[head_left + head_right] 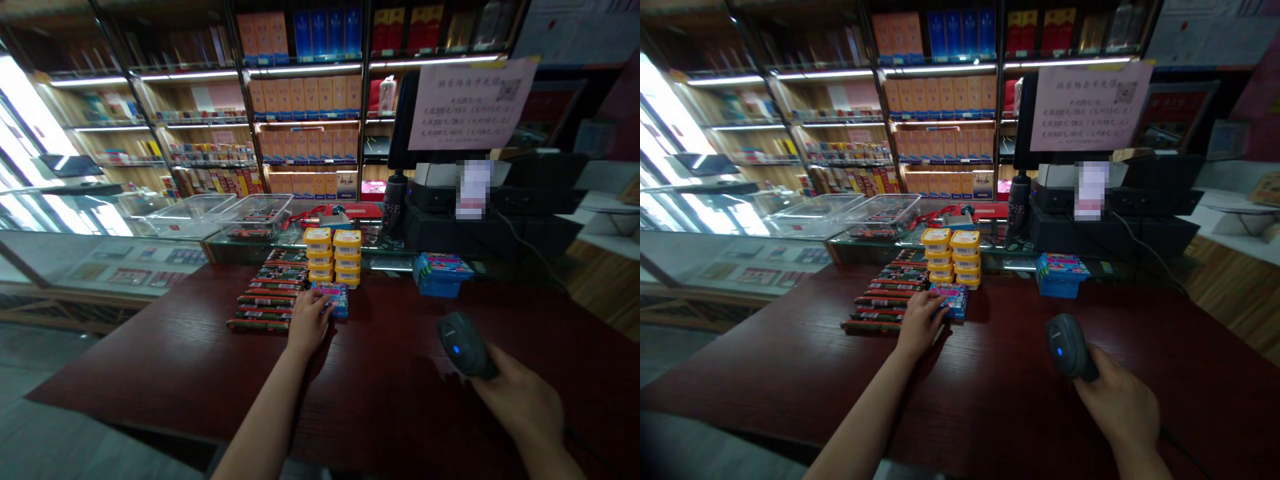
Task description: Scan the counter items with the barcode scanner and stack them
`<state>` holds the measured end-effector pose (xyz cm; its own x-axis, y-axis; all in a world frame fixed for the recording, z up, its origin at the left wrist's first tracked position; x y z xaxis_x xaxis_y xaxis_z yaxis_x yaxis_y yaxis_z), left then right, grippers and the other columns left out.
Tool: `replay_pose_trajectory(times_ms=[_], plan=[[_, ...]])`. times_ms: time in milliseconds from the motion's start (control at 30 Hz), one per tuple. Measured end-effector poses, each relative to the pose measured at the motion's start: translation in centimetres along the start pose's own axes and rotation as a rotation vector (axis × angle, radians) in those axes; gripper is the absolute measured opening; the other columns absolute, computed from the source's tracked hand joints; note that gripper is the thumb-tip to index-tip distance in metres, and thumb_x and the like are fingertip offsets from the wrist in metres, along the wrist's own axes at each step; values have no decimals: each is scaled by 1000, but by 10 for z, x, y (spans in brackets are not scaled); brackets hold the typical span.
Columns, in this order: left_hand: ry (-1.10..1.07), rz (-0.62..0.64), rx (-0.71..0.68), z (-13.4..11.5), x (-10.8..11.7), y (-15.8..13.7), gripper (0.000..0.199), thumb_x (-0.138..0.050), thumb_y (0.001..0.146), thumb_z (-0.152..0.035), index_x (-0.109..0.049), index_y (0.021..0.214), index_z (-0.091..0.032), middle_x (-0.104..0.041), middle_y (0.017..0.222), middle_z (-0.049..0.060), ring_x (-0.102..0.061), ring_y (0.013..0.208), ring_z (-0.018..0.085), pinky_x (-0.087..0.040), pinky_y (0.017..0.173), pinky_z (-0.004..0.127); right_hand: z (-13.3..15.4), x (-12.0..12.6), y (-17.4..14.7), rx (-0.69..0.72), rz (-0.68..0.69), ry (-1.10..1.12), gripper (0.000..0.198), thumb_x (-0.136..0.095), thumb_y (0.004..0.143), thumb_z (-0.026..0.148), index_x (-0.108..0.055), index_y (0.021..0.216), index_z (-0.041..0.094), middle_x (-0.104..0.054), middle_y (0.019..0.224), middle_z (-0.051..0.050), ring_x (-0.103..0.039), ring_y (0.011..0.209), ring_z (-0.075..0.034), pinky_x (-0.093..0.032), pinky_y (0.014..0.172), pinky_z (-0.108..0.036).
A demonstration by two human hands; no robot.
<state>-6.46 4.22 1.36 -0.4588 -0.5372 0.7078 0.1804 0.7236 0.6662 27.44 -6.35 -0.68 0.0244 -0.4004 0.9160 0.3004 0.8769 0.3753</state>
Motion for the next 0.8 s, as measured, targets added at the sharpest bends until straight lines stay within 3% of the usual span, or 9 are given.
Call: replay_pose_trajectory(times_ms=[200, 433, 500, 633, 800], plan=[[-6, 79, -165, -35, -3, 15, 26, -47, 88, -21, -65, 107, -20, -57, 105, 8, -48, 101, 22, -42, 91, 38, 5, 4, 5, 62, 82, 18, 25, -46, 84, 34, -61, 102, 25, -72, 88, -4, -67, 75, -24, -39, 57, -30], [0, 477, -506, -87, -11, 46, 26, -47, 87, -21, -64, 107, -22, -57, 97, 8, -50, 96, 21, -44, 83, 33, 4, 8, 9, 101, 106, 80, 20, -48, 84, 28, -61, 99, 25, -72, 83, -2, -68, 73, -21, -38, 57, -28], [41, 531, -569, -96, -14, 57, 27, -47, 87, -22, -64, 107, -23, -57, 93, 8, -50, 94, 21, -44, 81, 33, 3, 9, 10, 101, 98, 102, 20, -49, 84, 27, -61, 99, 25, -72, 82, -2, -68, 73, -20, -38, 58, -27], [34, 495, -582, -123, -39, 86, 31, -43, 88, -24, -62, 113, -22, -59, 96, 8, -51, 93, 21, -44, 80, 33, 3, 10, 14, 74, 105, 91, 19, -50, 83, 27, -62, 98, 24, -72, 83, -4, -67, 74, -19, -38, 58, -27], [-21, 337, -518, -176, -97, 125, 39, -41, 87, -16, -53, 125, -17, -59, 114, 10, -50, 103, 21, -42, 91, 34, 1, 11, 19, 0, 164, 104, 15, -51, 84, 28, -61, 95, 25, -71, 82, -2, -68, 76, -21, -37, 58, -28]])
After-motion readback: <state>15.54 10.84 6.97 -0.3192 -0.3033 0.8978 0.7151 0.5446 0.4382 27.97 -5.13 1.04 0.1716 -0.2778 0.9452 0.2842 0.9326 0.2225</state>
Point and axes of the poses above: each hand's wrist, its own y-axis towards the middle knuckle, its own x-axis out of the back of the hand, z = x × y, the point moved 3 cm from there along y, towards the middle knuckle
